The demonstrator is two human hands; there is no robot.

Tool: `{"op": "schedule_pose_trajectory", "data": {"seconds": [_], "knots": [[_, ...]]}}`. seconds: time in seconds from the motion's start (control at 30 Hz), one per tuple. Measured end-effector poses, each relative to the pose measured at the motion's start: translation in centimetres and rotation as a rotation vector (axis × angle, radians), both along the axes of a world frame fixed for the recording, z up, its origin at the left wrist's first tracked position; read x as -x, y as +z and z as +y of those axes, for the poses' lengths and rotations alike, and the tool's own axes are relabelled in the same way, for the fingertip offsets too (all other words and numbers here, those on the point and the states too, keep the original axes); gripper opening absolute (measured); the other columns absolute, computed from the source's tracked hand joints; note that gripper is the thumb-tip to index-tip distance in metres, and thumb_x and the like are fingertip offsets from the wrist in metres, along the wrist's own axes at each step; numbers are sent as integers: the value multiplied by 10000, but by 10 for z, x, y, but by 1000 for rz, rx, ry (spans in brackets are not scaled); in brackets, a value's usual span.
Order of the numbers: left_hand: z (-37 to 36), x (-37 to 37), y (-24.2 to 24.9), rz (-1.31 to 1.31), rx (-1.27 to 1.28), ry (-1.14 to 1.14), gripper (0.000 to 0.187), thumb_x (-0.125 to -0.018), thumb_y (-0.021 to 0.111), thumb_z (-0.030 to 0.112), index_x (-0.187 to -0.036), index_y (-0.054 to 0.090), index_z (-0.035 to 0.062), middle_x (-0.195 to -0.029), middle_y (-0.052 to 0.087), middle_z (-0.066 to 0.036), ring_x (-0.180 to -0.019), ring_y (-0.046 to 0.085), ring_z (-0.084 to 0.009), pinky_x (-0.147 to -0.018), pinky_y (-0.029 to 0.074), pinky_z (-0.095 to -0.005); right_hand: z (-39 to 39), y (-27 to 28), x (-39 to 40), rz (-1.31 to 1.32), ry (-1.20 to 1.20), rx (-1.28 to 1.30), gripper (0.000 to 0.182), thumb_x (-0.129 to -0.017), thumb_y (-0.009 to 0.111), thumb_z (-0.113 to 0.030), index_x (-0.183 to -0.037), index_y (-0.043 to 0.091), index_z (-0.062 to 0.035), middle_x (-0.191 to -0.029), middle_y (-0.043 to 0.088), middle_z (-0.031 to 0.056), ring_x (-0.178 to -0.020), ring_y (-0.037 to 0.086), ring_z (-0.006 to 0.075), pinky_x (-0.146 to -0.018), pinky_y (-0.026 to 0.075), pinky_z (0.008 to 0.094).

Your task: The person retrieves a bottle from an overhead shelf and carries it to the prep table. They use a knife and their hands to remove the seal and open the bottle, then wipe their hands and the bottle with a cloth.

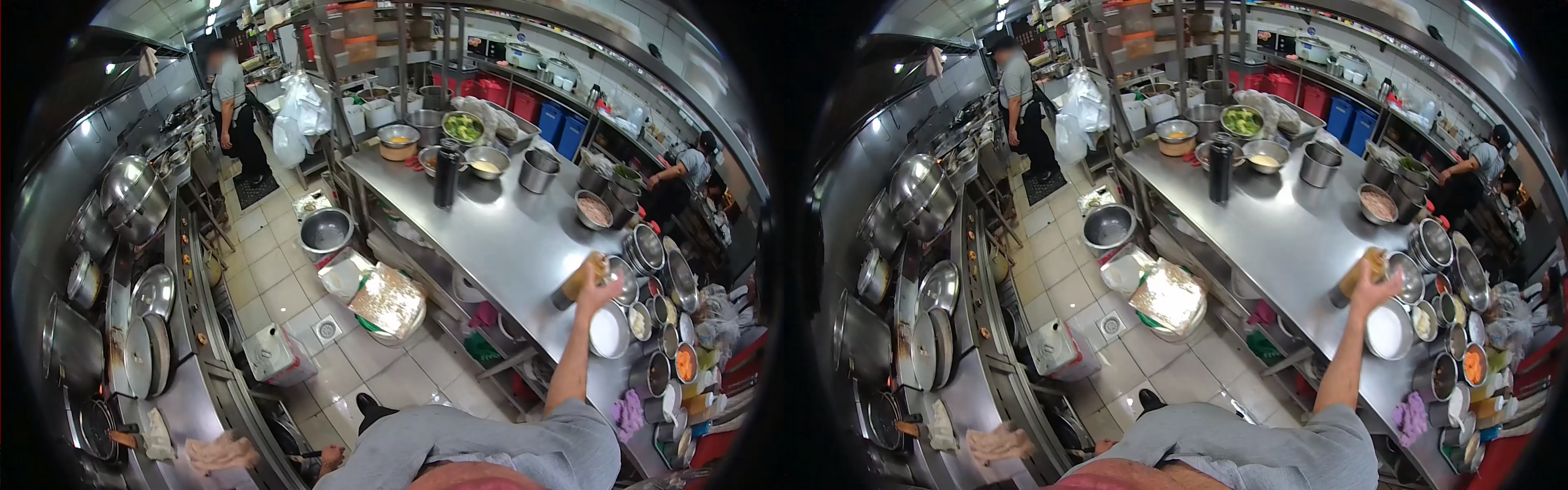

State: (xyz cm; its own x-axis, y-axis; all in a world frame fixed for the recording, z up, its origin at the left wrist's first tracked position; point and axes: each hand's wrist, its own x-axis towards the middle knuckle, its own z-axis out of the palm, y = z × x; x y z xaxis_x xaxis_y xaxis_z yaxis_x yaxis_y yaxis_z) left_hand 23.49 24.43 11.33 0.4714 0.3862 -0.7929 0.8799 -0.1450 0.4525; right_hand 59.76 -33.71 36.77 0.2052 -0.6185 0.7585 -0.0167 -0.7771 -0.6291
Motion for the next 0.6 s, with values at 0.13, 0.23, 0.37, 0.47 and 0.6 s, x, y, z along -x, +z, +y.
{"op": "schedule_pose_trajectory", "data": {"seconds": [0.13, 0.23, 0.37, 0.47, 0.6], "knots": [[95, -51, -44, -75, -18, -48, 113, -753, 623, 140, -734, 596, 33, -621, 579, -77, -496, 545, -177, -445, 427, -310, 94, 26, 19, -68, -118, -149, 548, -844, 638, -268, -1241, 417, 39, -1180, 385, 212, -1062, 403, 301, -947, 341, 409], [179, -106, -112, -245, -103, -86, 209, -733, 628, 215, -790, 619, 14, -717, 650, -136, -644, 630, -231, -619, 499, -344, 169, 39, -10, -55, -37, -38, 461, -857, 617, -228, -1203, 450, 26, -1124, 417, 181, -988, 418, 264, -880, 369, 380], [251, -197, -80, -365, -242, 9, 242, -730, 615, 224, -837, 628, 8, -796, 660, -145, -758, 639, -243, -729, 489, -345, 277, 56, -70, -25, 340, 112, 308, -820, 622, -142, -1079, 524, -9, -960, 478, 104, -852, 435, 222, -788, 378, 342], [279, -238, -76, -474, -221, 137, 227, -741, 609, 204, -835, 625, -2, -770, 653, -126, -717, 621, -211, -690, 483, -325, 348, 46, -117, 104, 527, 186, 245, -803, 627, -120, -1021, 552, -38, -943, 499, 103, -857, 463, 247, -803, 372, 362], [300, -249, -90, -456, -265, 96, 229, -767, 613, 203, -833, 620, -16, -716, 646, -127, -653, 614, -211, -623, 489, -326, 430, 21, -177, 170, 666, 237, 212, -802, 624, -116, -994, 566, -45, -942, 517, 105, -869, 486, 260, -811, 371, 362]]}}
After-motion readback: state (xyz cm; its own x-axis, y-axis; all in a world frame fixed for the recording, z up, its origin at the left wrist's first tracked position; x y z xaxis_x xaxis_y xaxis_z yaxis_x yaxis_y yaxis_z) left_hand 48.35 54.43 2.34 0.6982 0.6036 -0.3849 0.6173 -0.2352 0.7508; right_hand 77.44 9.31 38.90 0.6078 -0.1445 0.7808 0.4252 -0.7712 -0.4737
